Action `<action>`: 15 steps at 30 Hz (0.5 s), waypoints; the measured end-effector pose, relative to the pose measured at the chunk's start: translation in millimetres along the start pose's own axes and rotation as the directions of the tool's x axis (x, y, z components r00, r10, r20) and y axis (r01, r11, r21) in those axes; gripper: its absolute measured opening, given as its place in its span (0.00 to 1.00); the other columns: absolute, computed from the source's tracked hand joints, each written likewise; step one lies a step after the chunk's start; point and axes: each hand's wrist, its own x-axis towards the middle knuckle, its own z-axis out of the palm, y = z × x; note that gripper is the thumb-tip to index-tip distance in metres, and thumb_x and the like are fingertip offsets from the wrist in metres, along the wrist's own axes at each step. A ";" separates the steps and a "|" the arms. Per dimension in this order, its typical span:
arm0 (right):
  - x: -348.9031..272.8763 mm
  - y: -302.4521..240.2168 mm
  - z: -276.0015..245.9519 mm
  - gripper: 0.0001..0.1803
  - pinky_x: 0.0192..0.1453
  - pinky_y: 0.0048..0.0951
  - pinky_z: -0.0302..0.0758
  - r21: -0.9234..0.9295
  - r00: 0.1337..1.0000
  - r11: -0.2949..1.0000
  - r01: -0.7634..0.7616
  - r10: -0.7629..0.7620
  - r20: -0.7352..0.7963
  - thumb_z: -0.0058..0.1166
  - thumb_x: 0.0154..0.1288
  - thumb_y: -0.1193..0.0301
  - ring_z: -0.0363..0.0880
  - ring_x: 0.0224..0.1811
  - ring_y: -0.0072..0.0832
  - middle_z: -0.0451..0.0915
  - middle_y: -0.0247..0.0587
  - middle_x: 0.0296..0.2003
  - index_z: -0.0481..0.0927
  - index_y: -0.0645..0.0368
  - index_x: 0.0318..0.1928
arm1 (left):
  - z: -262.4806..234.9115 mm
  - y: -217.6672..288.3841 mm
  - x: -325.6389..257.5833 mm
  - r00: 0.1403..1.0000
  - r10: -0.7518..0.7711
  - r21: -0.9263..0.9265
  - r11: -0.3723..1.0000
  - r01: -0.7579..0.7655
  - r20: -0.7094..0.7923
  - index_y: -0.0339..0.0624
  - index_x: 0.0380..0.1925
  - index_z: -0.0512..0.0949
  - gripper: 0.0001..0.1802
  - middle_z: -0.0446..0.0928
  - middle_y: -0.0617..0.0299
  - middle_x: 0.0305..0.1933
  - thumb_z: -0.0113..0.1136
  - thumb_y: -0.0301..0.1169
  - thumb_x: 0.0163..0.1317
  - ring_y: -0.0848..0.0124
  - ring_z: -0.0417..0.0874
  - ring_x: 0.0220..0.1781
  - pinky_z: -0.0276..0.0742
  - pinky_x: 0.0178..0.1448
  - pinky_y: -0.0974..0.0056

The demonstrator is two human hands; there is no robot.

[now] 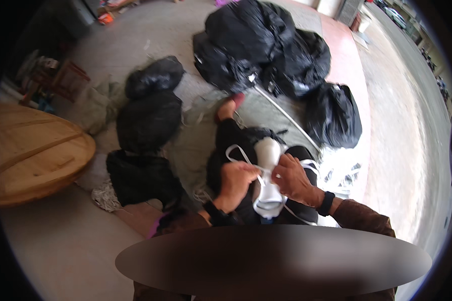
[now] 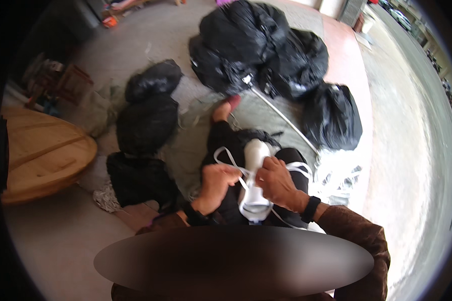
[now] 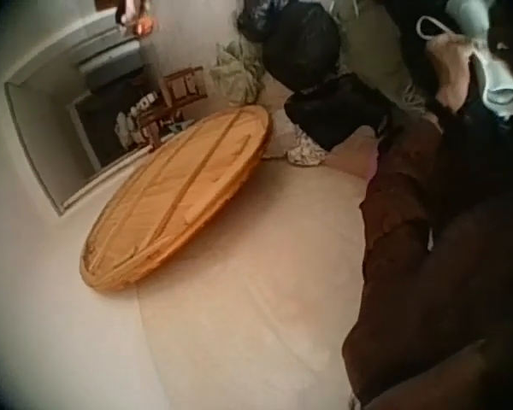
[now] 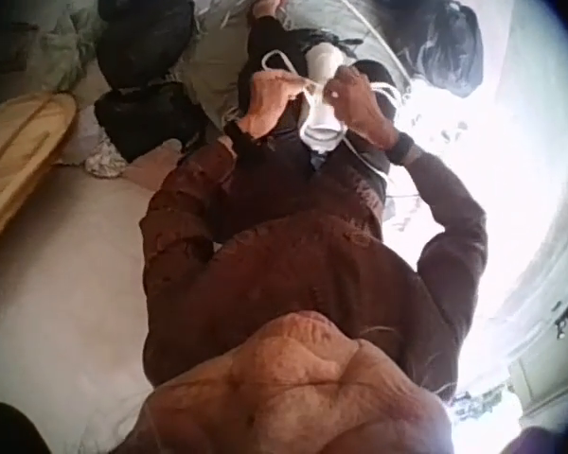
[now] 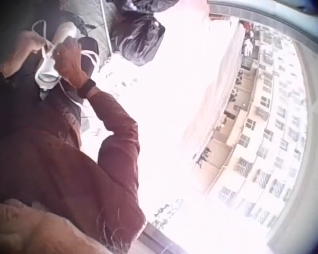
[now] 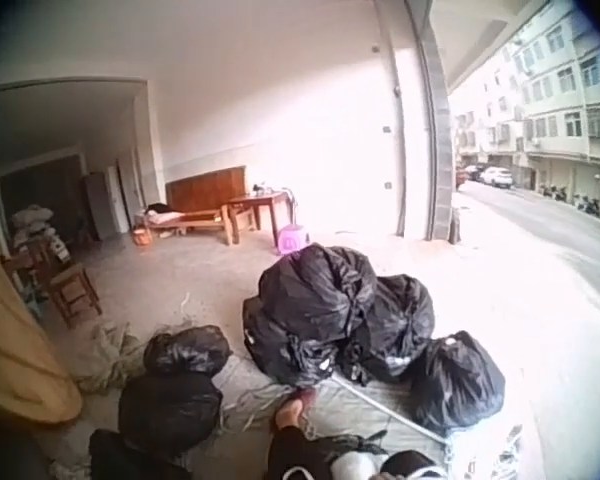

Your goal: Threading laces through the eyelets of a white shoe.

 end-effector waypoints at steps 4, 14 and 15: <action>25.5 -63.2 -20.1 0.09 0.41 0.37 0.75 0.344 0.974 0.939 0.006 0.073 -0.215 0.65 0.47 0.80 0.77 0.39 0.41 0.74 0.40 0.34 0.80 0.57 0.31 | -0.8 -1.7 -1.8 0.970 -0.206 -0.422 0.873 0.242 0.131 0.28 0.38 0.81 0.10 0.83 0.57 0.35 0.65 0.27 0.64 0.72 0.82 0.33 0.76 0.41 0.68; -5.6 -33.1 29.8 0.05 0.40 0.22 0.80 0.752 0.754 0.517 -0.408 0.656 -0.042 0.64 0.63 0.78 0.83 0.35 0.22 0.82 0.38 0.31 0.81 0.65 0.37 | 22.8 -16.3 -25.4 0.988 -0.130 -0.489 0.858 0.155 0.085 0.24 0.43 0.79 0.12 0.83 0.51 0.42 0.60 0.26 0.68 0.65 0.85 0.39 0.82 0.49 0.62; -7.8 -33.1 34.9 0.04 0.41 0.22 0.80 0.839 0.677 0.293 -0.458 0.727 0.116 0.63 0.65 0.78 0.84 0.37 0.23 0.83 0.39 0.31 0.81 0.65 0.36 | 22.2 -22.6 -22.5 0.993 -0.109 -0.454 0.883 0.119 0.048 0.23 0.42 0.80 0.11 0.83 0.51 0.41 0.61 0.25 0.67 0.65 0.85 0.36 0.83 0.46 0.62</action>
